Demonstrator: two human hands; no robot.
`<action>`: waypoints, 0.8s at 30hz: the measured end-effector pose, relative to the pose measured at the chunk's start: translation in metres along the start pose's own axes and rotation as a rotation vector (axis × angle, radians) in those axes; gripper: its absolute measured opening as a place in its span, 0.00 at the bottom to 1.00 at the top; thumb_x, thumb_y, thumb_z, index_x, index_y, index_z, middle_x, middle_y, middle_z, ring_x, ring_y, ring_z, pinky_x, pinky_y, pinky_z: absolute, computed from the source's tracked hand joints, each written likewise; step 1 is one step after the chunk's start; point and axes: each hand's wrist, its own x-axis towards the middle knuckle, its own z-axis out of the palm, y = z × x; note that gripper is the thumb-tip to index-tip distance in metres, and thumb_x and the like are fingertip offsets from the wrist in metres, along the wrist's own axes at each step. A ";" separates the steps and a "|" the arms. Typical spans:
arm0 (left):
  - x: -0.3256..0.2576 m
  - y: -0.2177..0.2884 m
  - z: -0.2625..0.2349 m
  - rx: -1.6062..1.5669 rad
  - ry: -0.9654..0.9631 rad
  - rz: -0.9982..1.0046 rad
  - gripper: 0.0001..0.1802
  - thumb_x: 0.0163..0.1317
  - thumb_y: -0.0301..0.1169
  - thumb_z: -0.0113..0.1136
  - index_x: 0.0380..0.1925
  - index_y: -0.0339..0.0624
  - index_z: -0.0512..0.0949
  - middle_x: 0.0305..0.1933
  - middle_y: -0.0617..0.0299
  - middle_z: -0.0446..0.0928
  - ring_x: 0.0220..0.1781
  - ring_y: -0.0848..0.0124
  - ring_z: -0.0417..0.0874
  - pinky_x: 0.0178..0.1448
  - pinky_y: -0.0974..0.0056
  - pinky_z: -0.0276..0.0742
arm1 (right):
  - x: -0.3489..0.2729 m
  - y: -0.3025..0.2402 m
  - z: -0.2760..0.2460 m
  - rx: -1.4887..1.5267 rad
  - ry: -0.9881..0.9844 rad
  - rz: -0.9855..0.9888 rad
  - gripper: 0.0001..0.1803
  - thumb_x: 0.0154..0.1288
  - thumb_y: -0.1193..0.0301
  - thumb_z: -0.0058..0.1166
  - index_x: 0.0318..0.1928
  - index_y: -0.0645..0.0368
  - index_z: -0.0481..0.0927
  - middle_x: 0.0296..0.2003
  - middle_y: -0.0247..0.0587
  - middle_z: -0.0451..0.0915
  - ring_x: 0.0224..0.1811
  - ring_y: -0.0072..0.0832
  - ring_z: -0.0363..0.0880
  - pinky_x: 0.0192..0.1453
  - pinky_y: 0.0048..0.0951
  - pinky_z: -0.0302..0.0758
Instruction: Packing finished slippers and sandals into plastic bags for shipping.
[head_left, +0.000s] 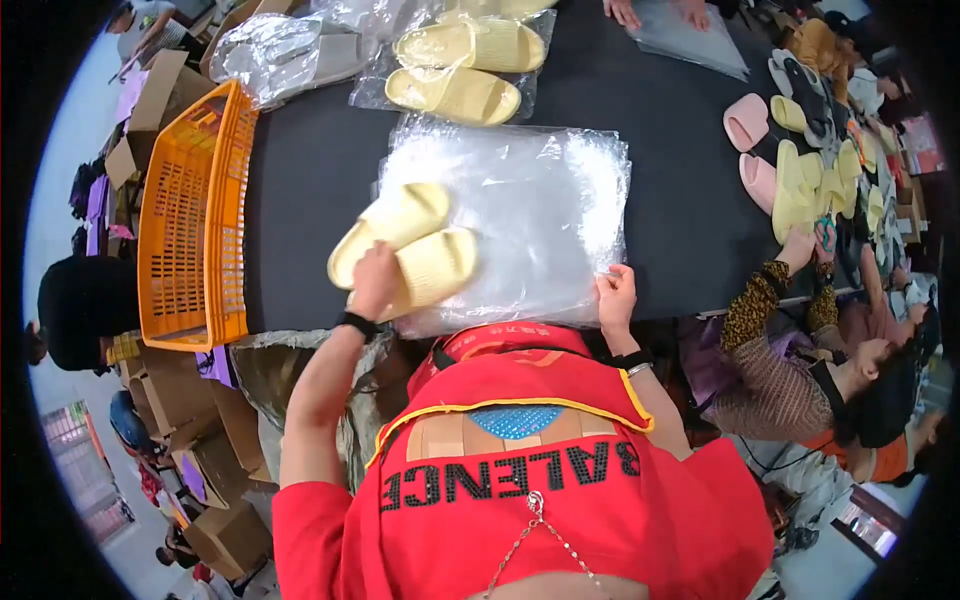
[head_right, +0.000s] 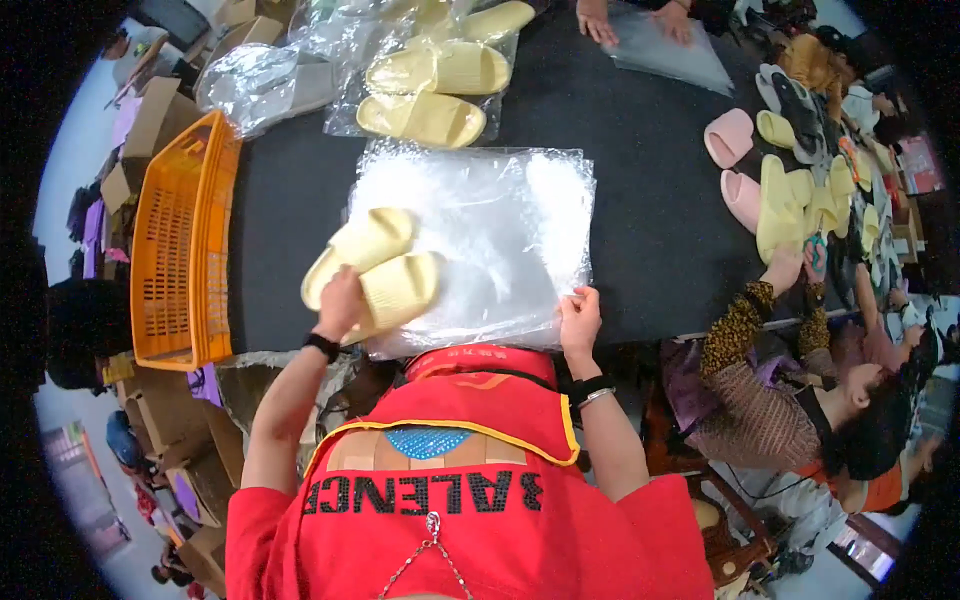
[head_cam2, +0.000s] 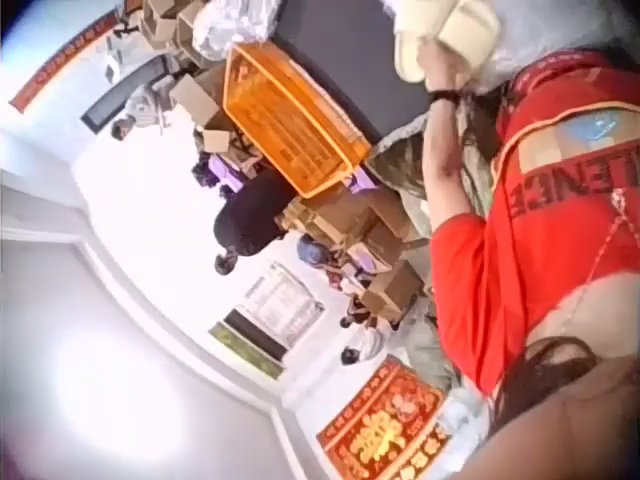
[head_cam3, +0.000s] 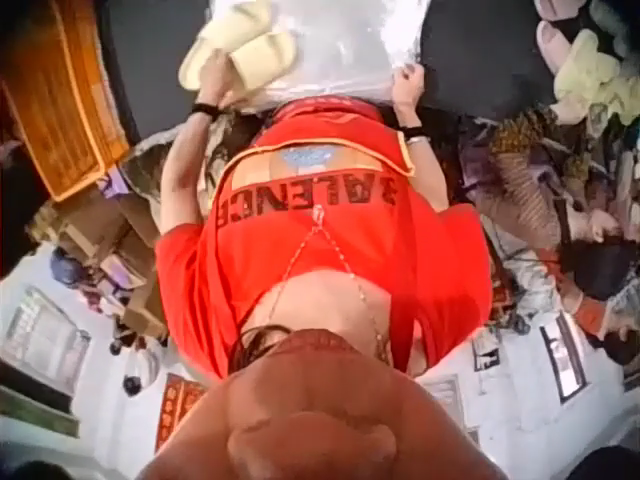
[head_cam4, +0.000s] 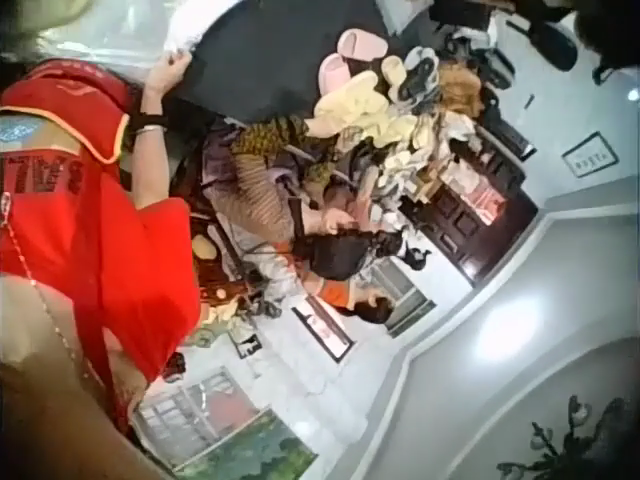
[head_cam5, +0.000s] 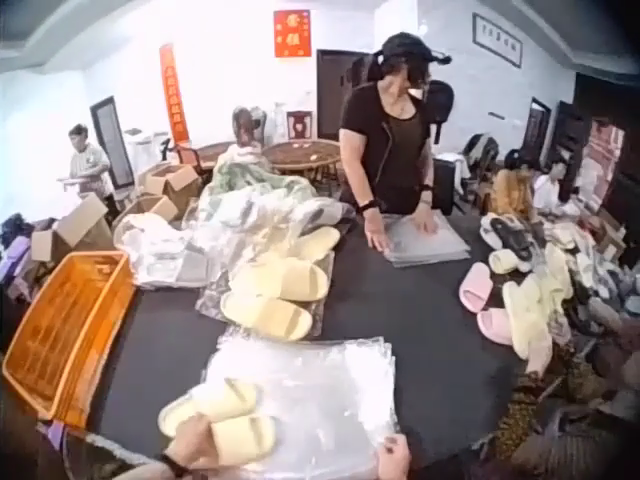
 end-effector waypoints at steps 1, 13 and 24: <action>-0.002 -0.016 -0.008 -0.004 0.071 -0.017 0.08 0.48 0.23 0.49 0.31 0.38 0.68 0.37 0.50 0.71 0.35 0.50 0.75 0.37 0.50 0.71 | 0.003 -0.005 -0.002 -0.045 -0.057 0.067 0.13 0.56 0.78 0.50 0.43 0.62 0.67 0.25 0.37 0.77 0.24 0.22 0.74 0.31 0.23 0.71; 0.020 0.121 -0.120 0.176 0.239 0.646 0.06 0.47 0.27 0.54 0.28 0.42 0.70 0.32 0.59 0.68 0.32 0.62 0.73 0.34 0.58 0.67 | -0.012 -0.127 0.030 -0.202 -0.829 -0.356 0.36 0.53 0.72 0.52 0.63 0.58 0.56 0.56 0.50 0.67 0.54 0.36 0.70 0.55 0.30 0.68; 0.041 0.167 -0.148 -0.142 0.206 0.652 0.29 0.49 0.23 0.57 0.55 0.45 0.66 0.46 0.52 0.71 0.43 0.56 0.74 0.41 0.58 0.70 | 0.082 -0.188 -0.060 -0.206 -0.195 -0.424 0.18 0.52 0.80 0.50 0.46 0.63 0.71 0.42 0.44 0.78 0.48 0.28 0.75 0.50 0.28 0.71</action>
